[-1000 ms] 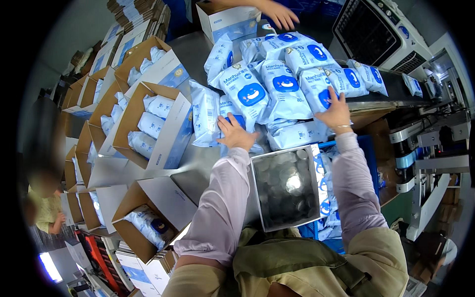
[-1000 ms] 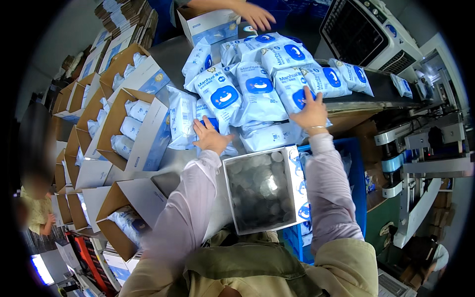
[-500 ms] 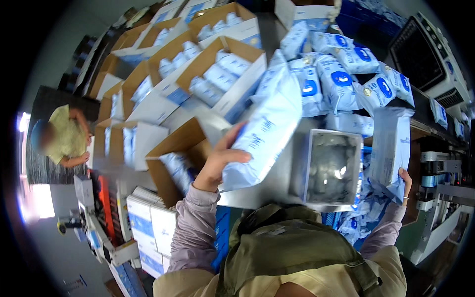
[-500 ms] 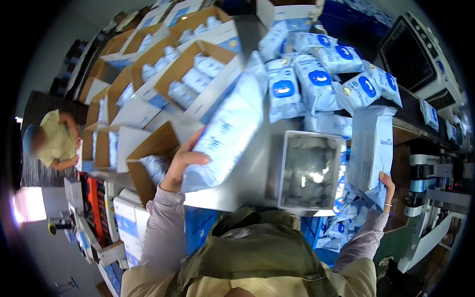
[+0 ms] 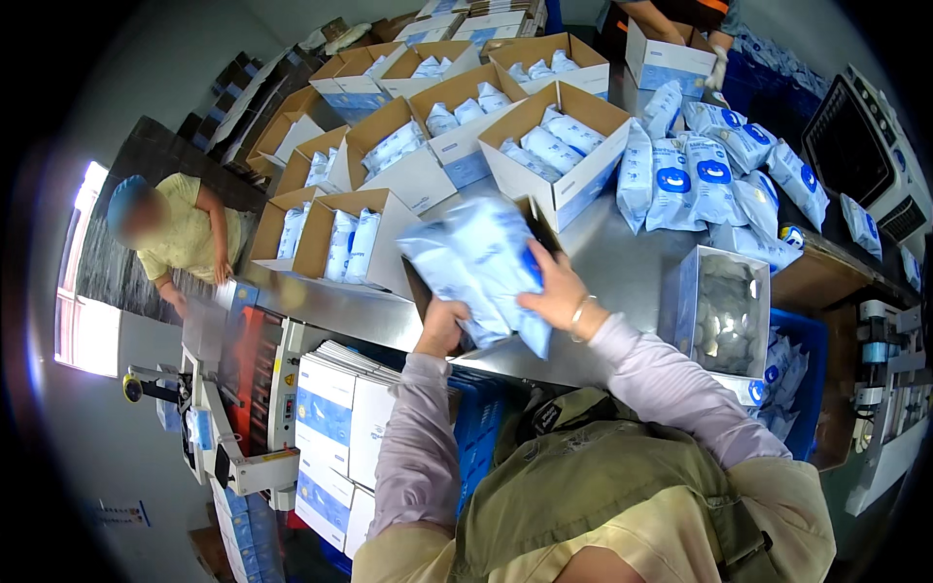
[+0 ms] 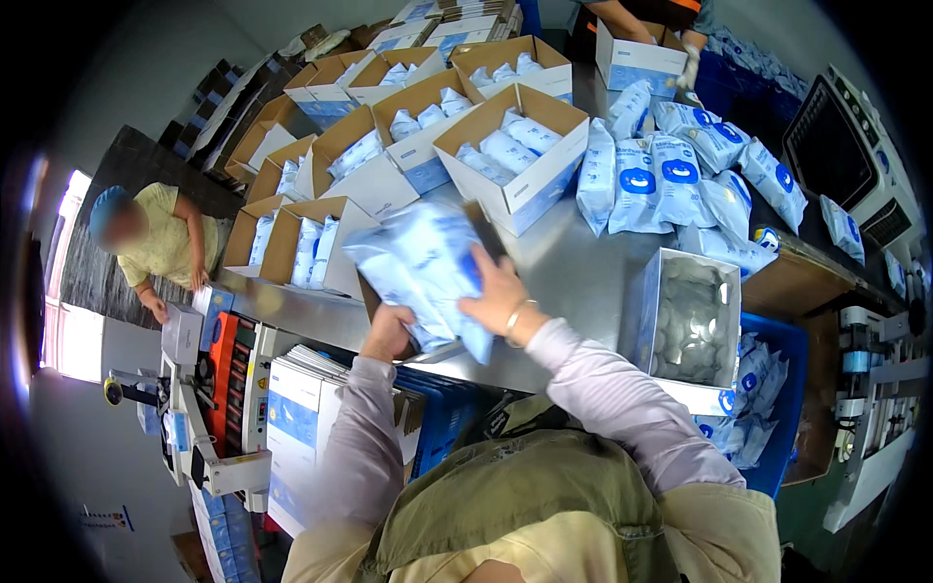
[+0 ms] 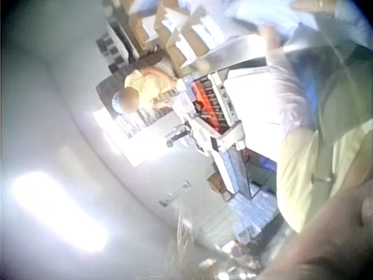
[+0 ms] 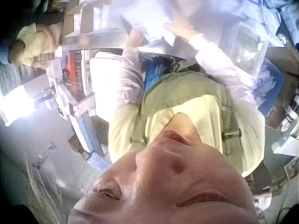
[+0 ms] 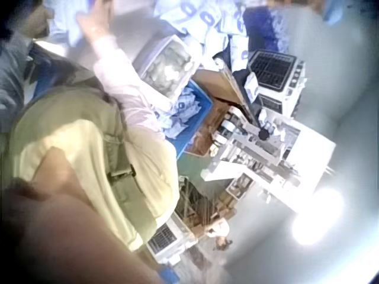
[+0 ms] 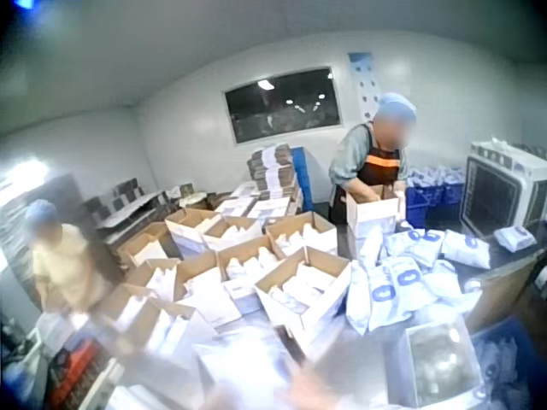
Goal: The person repeatedly picks up white and blue packaged items from a table and places them into open cardboard boxes. They then close the box flaps and move the filled boxes aside. The task is performed continuously in a fast-paced manner.
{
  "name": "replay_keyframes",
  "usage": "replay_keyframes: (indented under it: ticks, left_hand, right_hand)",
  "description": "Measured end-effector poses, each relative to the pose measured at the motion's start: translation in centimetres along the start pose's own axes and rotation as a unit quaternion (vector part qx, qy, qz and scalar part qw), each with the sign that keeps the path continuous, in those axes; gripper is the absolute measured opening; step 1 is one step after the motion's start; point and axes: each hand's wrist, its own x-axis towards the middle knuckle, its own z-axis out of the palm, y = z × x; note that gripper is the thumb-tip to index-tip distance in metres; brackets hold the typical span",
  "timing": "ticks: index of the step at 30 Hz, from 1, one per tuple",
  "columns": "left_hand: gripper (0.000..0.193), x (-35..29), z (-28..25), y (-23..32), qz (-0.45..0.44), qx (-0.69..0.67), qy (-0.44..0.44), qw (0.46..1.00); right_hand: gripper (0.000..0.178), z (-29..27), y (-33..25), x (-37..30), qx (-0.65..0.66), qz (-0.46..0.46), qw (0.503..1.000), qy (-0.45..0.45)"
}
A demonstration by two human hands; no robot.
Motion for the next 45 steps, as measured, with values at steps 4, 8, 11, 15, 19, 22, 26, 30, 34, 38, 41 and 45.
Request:
replay_keyframes:
  ticks: [4, 8, 11, 15, 19, 22, 26, 30, 34, 38, 41, 45]
  left_hand:
    - [0.075, -0.2, -0.8, -3.0, -0.024, 0.158, -0.033, 0.987]
    - [0.094, -1.4, 5.2, 1.4, 0.081, 0.070, -0.030, 0.994]
    - [0.076, -0.2, 5.7, 0.8, 0.137, 0.229, -0.009, 0.964]
    - [0.059, 0.3, 6.4, -0.2, 0.149, 0.372, 0.008, 0.916]
    - [0.058, 1.1, 4.6, -1.8, 0.164, 0.437, -0.015, 0.884]
    - [0.051, 1.4, 4.4, -3.2, 0.141, 0.579, -0.018, 0.803]
    - [0.039, 2.5, 3.9, -4.2, 0.163, 0.514, -0.118, 0.834]
    - [0.045, 8.0, 4.6, -0.6, 0.006, 0.596, -0.191, 0.780]
    - [0.053, 11.0, 5.9, -1.7, -0.014, 0.743, -0.129, 0.656]
    - [0.051, 10.5, 7.7, -3.8, -0.018, 0.829, -0.098, 0.550]
    - [0.047, 11.1, 8.5, -6.8, 0.017, 0.877, -0.063, 0.476]
    - [0.048, 12.6, 9.9, -7.0, 0.016, 0.874, -0.107, 0.474]
  right_hand:
    - [0.090, -2.0, 0.1, 0.2, -0.088, 0.074, 0.985, -0.129]
    - [0.098, -4.6, 0.4, 2.7, -0.082, 0.020, 0.990, -0.112]
    - [0.100, -5.3, -1.3, 2.6, -0.064, -0.023, 0.997, -0.030]
    - [0.077, -6.0, -0.6, 1.6, -0.147, -0.095, 0.983, -0.047]
    - [0.064, -5.4, -3.1, -2.9, -0.219, -0.130, 0.967, -0.026]
    - [0.057, -5.8, 0.4, -1.4, -0.235, -0.079, 0.966, -0.080]
    - [0.041, -5.1, 4.5, 0.9, -0.264, -0.034, 0.958, -0.106]
    - [0.051, 0.3, 7.6, 2.2, -0.472, -0.041, 0.875, -0.099]
    - [0.045, 1.8, 7.5, 0.2, -0.382, -0.116, 0.917, 0.007]
    - [0.029, -3.0, 0.4, -2.1, -0.420, -0.073, 0.849, -0.312]
    - [0.025, -5.1, -1.8, -3.0, -0.455, -0.142, 0.852, -0.216]
    - [0.027, -3.5, 3.8, -3.1, -0.291, -0.083, 0.857, -0.417]
